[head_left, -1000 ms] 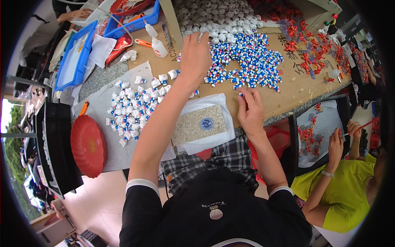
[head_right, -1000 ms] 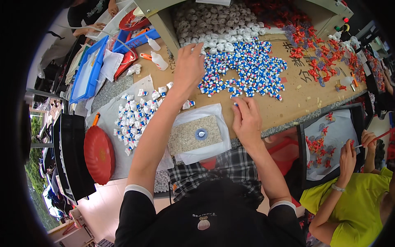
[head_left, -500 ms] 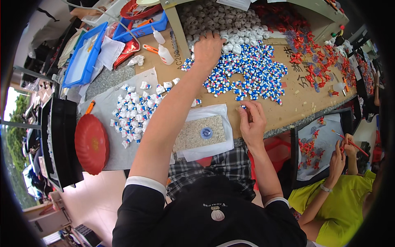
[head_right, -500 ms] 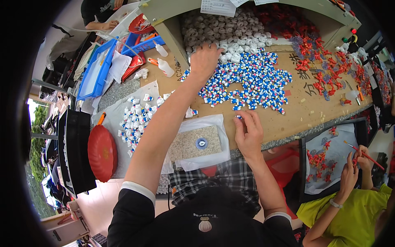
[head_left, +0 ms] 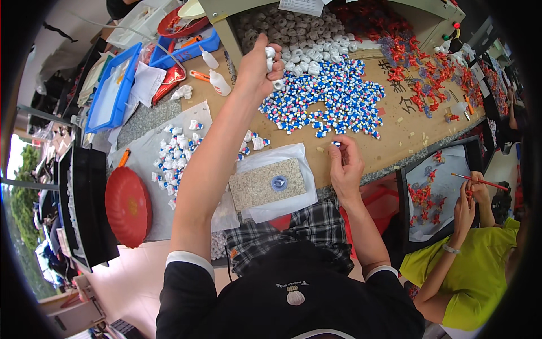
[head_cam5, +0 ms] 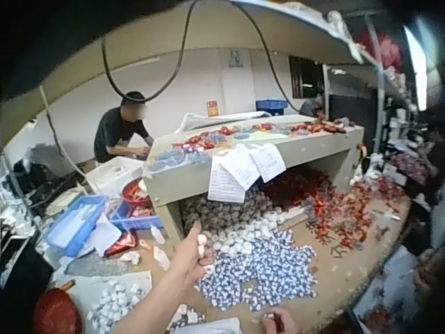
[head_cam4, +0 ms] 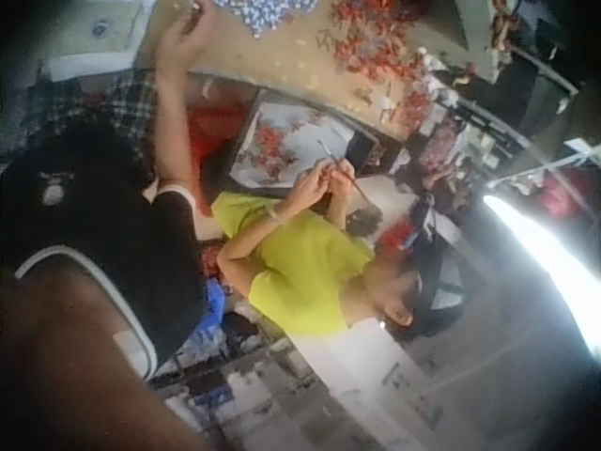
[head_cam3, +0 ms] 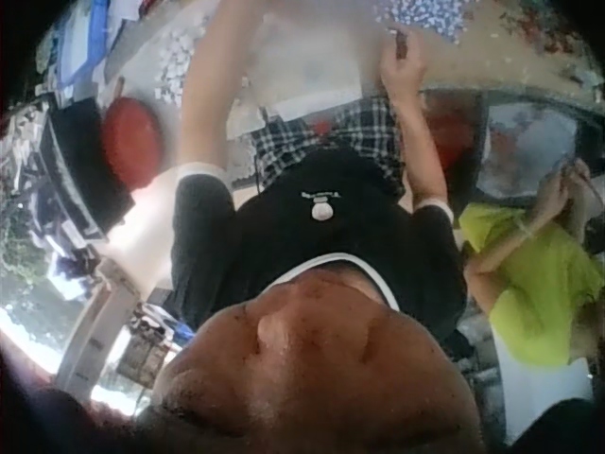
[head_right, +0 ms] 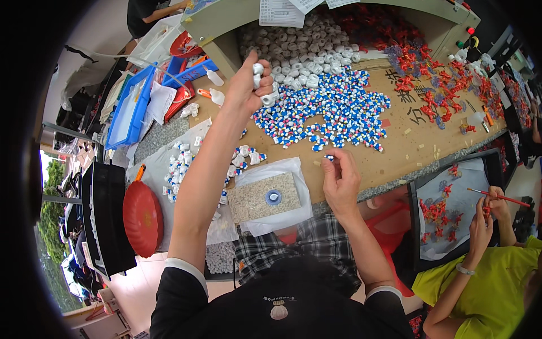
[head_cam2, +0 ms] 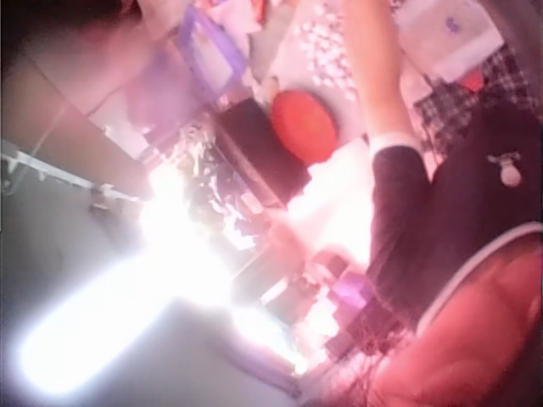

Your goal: The person assembles small blue and white plastic components by hand, joining them to form figures.

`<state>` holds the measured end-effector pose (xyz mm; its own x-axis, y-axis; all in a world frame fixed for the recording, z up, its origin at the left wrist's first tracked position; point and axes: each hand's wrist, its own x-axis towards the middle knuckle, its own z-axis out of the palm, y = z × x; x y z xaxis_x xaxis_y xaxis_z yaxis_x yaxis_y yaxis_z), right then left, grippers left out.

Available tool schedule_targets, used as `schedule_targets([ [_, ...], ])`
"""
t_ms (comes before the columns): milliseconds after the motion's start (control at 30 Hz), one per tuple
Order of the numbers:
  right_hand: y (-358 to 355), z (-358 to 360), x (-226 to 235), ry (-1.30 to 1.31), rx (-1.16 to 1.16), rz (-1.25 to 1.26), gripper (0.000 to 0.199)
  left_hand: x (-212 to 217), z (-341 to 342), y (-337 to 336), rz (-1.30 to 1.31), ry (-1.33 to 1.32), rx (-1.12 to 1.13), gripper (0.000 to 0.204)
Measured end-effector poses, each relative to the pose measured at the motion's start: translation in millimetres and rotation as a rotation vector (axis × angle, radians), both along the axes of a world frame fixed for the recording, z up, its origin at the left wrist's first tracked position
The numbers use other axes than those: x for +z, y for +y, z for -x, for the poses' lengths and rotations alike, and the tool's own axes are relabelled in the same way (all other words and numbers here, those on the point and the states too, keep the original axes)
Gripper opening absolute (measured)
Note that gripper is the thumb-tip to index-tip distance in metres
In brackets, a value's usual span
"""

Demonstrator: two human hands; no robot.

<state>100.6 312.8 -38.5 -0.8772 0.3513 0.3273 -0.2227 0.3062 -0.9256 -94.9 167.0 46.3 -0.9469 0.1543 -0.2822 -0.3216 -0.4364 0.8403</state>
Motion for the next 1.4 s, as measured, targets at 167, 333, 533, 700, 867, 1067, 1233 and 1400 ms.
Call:
schedule_targets([
  [167, -20.1, -13.3, 37.5, -0.068, 0.177, 0.066, 0.015, -2.4, -82.9, -26.8, -0.59, -0.168, 0.028, 0.03],
  [333, -52.3, -25.6, 60.0, -0.116, 0.334, 0.002, 0.02, -24.4, -160.2, -31.7, -0.69, -0.188, 0.208, 0.032],
  [533, -66.6, -39.6, 63.2, -0.204, 0.411, -0.202, 0.018, -37.6, -197.7, -41.4, -0.716, -0.185, 0.382, 0.039],
  [700, -84.1, -49.7, 45.7, -0.171, 0.369, 0.038, 0.017, -33.4, -201.9, -47.6, -0.709, -0.058, 0.407, 0.039],
  [867, -89.0, -51.5, 47.3, -0.223, 0.423, 0.127, 0.019, -29.1, -208.4, -49.4, -0.662, -0.083, 0.474, 0.042],
  [1067, -99.9, -50.8, 38.8, -0.059, 0.425, 0.028, 0.024, -21.1, -209.7, -52.3, -0.545, 0.023, 0.527, 0.041],
  [1233, -98.2, -45.4, 42.1, -0.07, 0.478, 0.001, 0.026, -17.3, -209.7, -68.8, -0.637, -0.121, 0.636, 0.039],
  [1400, -81.8, -26.7, 50.7, 0.247, 0.563, -0.315, 0.031, -33.4, -234.6, -99.8, -0.339, -0.134, 0.296, 0.036],
])
